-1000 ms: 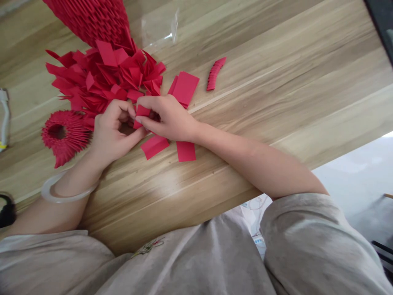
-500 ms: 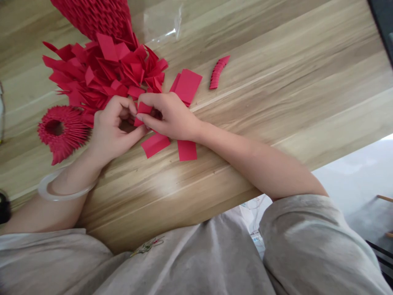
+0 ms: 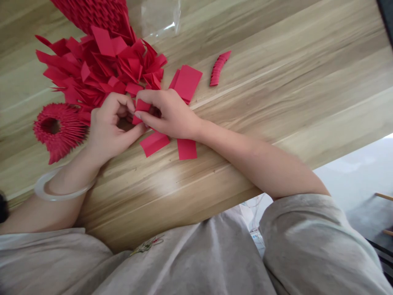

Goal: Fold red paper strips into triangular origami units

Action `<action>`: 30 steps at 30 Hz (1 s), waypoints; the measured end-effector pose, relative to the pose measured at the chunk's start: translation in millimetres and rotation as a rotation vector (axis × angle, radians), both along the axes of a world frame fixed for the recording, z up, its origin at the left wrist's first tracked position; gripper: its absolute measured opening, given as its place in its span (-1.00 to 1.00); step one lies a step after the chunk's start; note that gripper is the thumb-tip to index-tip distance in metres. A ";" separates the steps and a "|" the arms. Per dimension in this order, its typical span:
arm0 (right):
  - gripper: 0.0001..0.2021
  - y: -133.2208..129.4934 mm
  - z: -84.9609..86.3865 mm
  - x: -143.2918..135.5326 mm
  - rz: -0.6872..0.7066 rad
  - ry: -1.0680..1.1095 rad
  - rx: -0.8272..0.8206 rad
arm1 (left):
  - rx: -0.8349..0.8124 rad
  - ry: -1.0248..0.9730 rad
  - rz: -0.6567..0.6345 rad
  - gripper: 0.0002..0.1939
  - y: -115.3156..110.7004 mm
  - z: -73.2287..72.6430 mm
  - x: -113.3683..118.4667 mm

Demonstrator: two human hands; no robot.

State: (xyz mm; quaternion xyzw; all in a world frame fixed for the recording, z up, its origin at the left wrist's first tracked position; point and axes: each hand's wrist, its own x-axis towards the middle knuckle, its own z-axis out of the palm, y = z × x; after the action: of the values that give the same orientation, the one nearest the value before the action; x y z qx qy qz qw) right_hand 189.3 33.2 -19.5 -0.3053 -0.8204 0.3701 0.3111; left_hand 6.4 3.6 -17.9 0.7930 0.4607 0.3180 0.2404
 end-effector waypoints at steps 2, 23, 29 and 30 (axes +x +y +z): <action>-0.85 -0.1 -0.2 -0.2 0.001 0.001 0.003 | -0.003 -0.004 -0.005 -0.73 0.0 -0.5 -0.4; -0.85 -1.7 6.3 -0.5 -0.010 -0.050 -0.018 | -0.004 -0.006 0.009 -0.73 -0.1 -5.9 -1.6; -0.84 -0.9 8.9 -0.1 -0.029 -0.076 -0.041 | -0.033 -0.023 0.019 -0.68 0.3 -4.3 -1.2; -0.83 -0.8 9.0 0.1 -0.031 -0.082 -0.041 | -0.037 -0.026 0.018 -0.67 0.4 -4.2 -1.1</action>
State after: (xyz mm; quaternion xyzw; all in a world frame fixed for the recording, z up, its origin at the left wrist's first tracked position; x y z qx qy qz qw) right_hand 189.4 32.4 -10.5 -0.3393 -0.8198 0.3693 0.2766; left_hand 5.3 4.1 -22.1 0.7800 0.4705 0.3219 0.2582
